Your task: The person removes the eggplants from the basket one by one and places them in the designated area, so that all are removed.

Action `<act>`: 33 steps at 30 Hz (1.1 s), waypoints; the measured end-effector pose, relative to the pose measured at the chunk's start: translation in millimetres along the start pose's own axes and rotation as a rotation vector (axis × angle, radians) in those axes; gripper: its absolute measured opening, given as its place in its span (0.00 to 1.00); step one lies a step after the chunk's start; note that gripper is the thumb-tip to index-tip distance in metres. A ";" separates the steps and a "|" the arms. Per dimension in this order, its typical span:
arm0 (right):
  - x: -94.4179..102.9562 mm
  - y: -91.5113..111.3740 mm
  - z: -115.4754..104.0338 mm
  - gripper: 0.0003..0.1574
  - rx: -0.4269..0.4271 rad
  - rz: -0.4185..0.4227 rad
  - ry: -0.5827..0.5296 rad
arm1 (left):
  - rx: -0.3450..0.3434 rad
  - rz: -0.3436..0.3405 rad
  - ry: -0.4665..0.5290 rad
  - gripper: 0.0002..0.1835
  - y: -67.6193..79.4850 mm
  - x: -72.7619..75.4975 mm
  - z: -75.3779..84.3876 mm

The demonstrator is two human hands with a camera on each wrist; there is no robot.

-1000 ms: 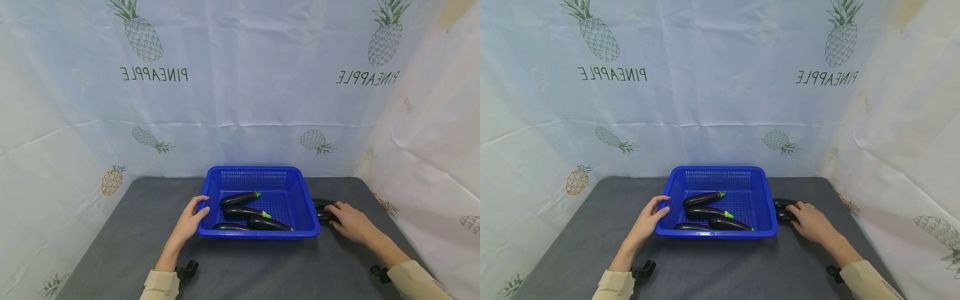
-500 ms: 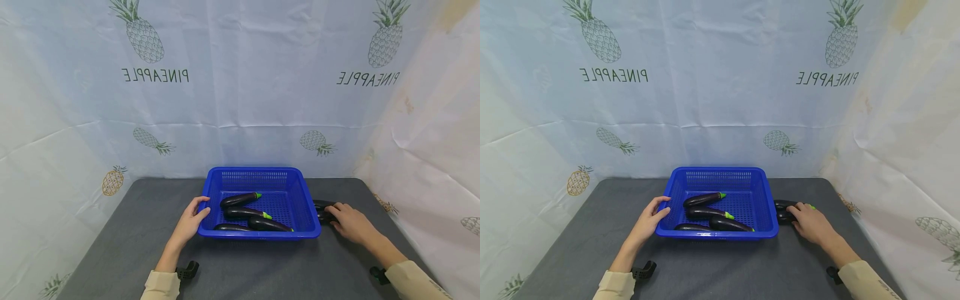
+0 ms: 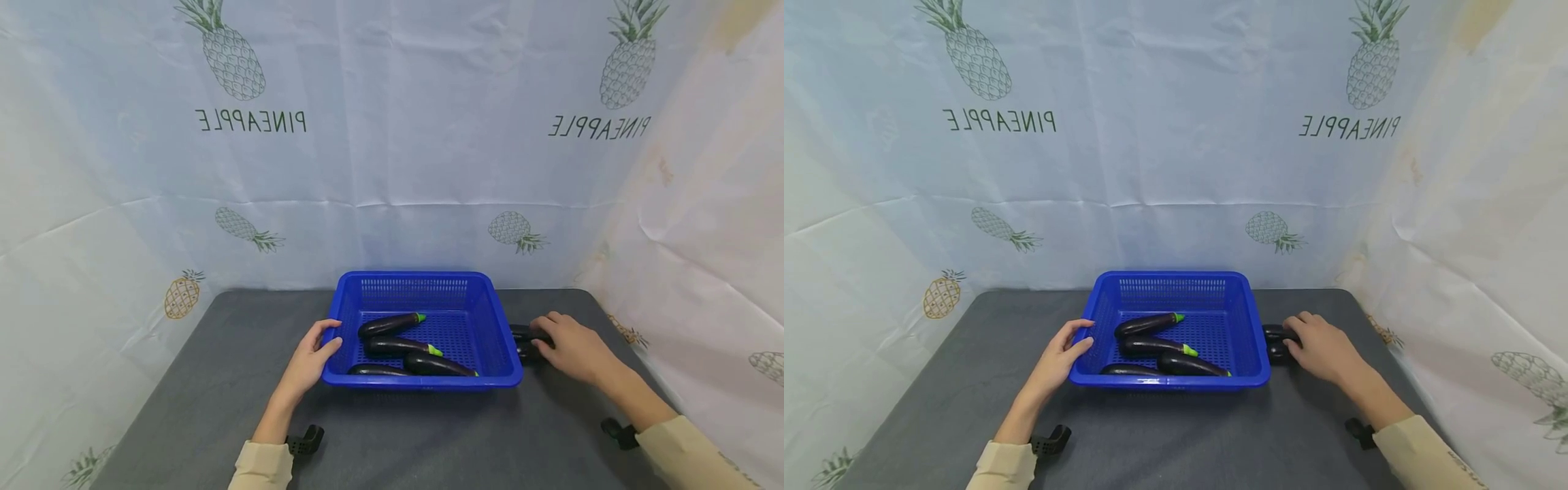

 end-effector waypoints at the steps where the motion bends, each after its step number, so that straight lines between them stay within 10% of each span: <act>1: 4.0 -2.0 -3.2 0.17 -0.007 0.001 -0.003 | 0.001 0.000 0.002 0.20 0.0 0.0 0.0; 15: 46.7 -22.3 -60.0 0.14 -0.016 0.029 -0.080 | 0.005 -0.007 0.001 0.20 -1.5 0.1 -0.6; 33: 33.0 -45.9 -123.9 0.21 0.003 -0.019 -0.089 | 0.002 0.001 -0.012 0.20 -1.7 0.2 -2.4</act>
Point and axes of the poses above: each hand's wrist, its own y-axis away from the middle knuckle, its own x-axis out of the back of the hand, z = x × y, the point moved 2 cm from there along -y, towards the middle knuckle, and after that the axes turned 7 degrees about z, right-handed, at the moved point
